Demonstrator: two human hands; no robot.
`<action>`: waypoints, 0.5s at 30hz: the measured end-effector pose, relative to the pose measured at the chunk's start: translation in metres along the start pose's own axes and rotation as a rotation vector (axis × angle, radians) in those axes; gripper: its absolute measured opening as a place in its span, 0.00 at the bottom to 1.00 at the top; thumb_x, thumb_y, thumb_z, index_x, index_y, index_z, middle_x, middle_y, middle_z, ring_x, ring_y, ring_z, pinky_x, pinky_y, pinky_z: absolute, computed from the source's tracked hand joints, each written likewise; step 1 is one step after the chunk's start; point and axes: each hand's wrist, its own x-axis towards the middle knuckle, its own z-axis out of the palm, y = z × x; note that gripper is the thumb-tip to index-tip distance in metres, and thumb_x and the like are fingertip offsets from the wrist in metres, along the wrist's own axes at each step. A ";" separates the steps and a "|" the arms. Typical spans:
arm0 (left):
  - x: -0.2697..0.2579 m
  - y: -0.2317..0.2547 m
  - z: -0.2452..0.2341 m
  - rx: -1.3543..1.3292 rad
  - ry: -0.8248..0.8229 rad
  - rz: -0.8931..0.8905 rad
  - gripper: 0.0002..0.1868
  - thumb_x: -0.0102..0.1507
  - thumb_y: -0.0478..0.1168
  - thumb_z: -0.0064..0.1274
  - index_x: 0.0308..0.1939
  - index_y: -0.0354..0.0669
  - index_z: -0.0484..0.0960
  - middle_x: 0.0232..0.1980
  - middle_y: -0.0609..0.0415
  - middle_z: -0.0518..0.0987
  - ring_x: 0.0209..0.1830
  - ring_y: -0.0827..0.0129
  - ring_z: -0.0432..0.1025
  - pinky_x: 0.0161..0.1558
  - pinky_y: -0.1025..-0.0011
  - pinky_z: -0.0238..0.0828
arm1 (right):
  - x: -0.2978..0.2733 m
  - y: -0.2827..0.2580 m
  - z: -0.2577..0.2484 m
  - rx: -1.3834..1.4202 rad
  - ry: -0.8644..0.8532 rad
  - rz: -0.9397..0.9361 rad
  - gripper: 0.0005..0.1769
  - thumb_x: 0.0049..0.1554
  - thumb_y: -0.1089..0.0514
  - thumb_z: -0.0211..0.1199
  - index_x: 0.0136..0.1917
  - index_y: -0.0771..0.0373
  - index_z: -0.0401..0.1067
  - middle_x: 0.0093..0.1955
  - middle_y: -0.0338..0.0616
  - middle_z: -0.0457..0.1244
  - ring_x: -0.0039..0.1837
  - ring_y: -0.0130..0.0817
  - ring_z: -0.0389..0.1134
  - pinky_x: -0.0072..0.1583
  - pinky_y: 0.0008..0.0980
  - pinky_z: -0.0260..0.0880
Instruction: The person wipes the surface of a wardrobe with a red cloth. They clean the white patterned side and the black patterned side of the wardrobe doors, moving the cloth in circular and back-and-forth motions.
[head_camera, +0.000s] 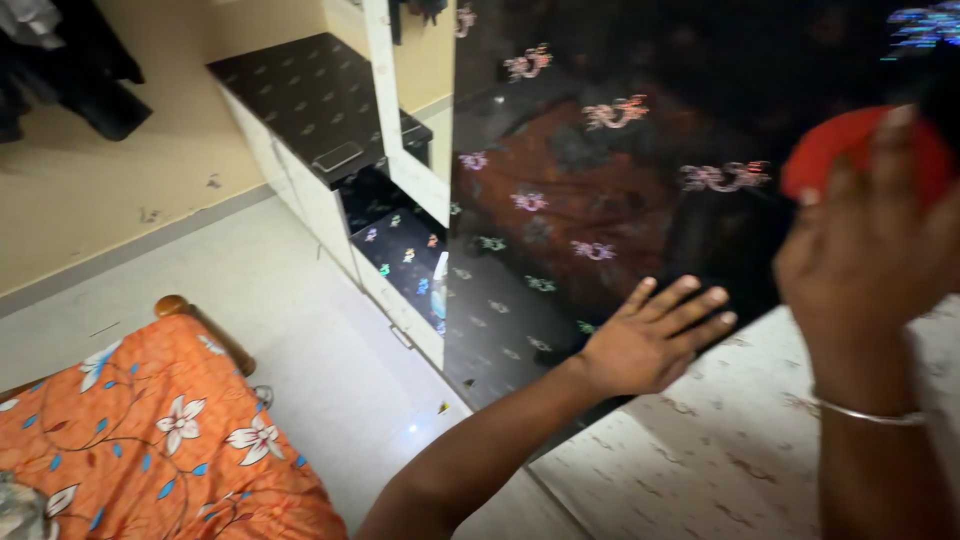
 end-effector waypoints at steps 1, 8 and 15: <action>-0.001 -0.002 0.000 -0.009 -0.009 0.015 0.33 0.68 0.48 0.51 0.78 0.60 0.65 0.85 0.56 0.56 0.88 0.54 0.50 0.83 0.39 0.51 | -0.001 0.003 0.008 0.053 -0.011 0.031 0.18 0.75 0.56 0.45 0.67 0.67 0.71 0.75 0.54 0.59 0.64 0.56 0.63 0.63 0.49 0.64; -0.040 -0.049 -0.018 0.011 -0.179 0.163 0.32 0.66 0.53 0.52 0.75 0.61 0.68 0.86 0.59 0.54 0.88 0.58 0.48 0.83 0.42 0.53 | 0.003 -0.009 0.085 0.142 -0.134 0.274 0.19 0.76 0.62 0.47 0.73 0.72 0.69 0.51 0.52 0.65 0.47 0.38 0.66 0.49 0.29 0.63; -0.106 -0.150 -0.069 -0.104 -0.308 0.129 0.37 0.62 0.53 0.54 0.76 0.57 0.66 0.85 0.50 0.54 0.83 0.43 0.53 0.78 0.45 0.55 | 0.040 -0.076 0.120 0.118 -0.114 0.333 0.18 0.72 0.63 0.49 0.70 0.73 0.69 0.55 0.55 0.64 0.54 0.44 0.64 0.57 0.38 0.59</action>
